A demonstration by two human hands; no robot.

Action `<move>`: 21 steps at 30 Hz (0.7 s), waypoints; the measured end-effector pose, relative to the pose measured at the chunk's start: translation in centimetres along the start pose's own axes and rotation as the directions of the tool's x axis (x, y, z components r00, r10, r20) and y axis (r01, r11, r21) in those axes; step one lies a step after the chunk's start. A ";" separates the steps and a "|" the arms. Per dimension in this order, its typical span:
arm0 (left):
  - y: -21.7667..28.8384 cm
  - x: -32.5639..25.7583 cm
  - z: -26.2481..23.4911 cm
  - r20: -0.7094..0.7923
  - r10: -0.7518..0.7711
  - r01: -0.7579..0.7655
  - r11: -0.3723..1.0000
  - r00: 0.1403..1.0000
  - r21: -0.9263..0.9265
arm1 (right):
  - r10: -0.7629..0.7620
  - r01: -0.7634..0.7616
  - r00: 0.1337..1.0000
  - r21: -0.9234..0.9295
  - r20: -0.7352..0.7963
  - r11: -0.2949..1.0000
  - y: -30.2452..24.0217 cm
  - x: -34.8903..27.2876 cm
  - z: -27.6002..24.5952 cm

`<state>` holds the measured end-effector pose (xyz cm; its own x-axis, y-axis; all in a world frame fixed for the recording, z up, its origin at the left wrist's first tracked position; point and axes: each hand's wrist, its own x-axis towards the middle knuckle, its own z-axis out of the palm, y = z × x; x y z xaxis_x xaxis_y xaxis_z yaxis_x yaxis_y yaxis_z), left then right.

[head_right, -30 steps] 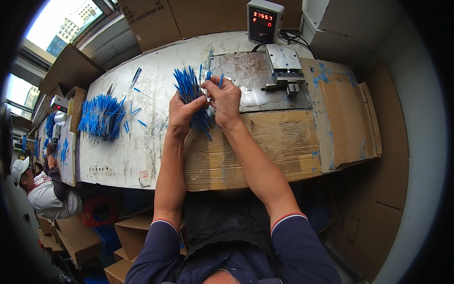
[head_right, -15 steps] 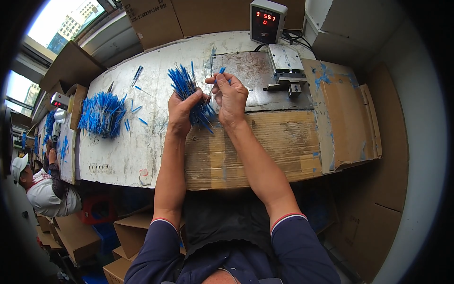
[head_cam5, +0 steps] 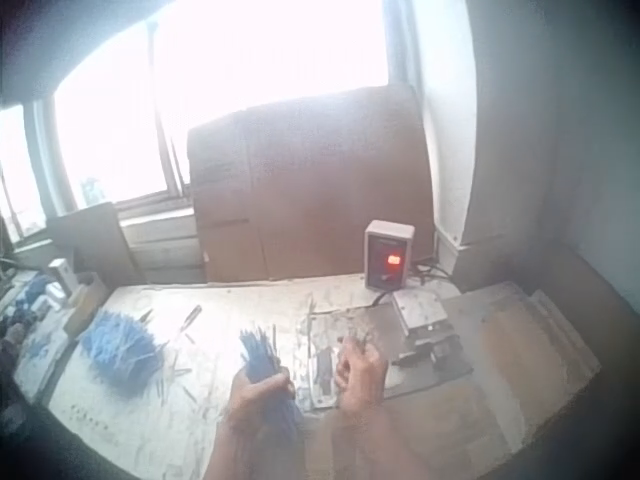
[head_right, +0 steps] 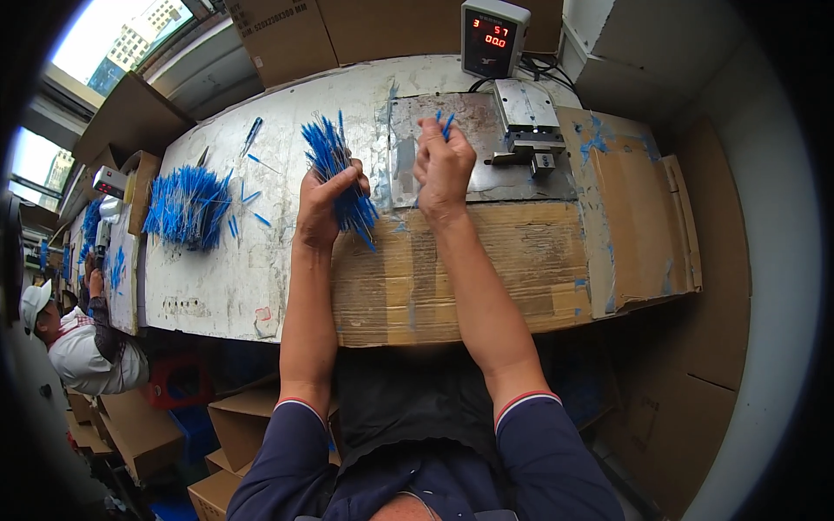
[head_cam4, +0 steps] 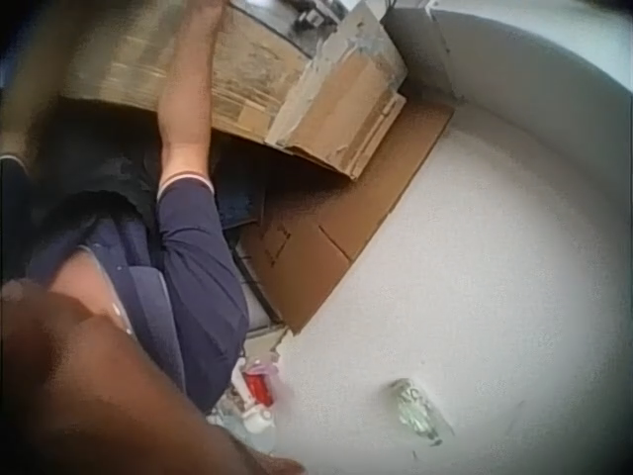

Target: Assembling small blue plastic components at a factory workbench.

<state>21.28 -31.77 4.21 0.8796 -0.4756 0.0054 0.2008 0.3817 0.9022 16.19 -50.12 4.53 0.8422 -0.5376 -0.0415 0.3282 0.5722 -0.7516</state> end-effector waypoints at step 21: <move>-0.4 -0.5 0.4 0.132 -0.168 0.149 0.978 0.977 0.147 | -0.183 0.200 0.957 0.056 -0.226 0.978 -0.9 0.9 0.1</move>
<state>20.57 -31.97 4.00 0.7687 -0.6333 -0.0899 0.2637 0.1857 0.9466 16.67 -51.02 5.26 0.6491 -0.7590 -0.0512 0.5134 0.4867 -0.7068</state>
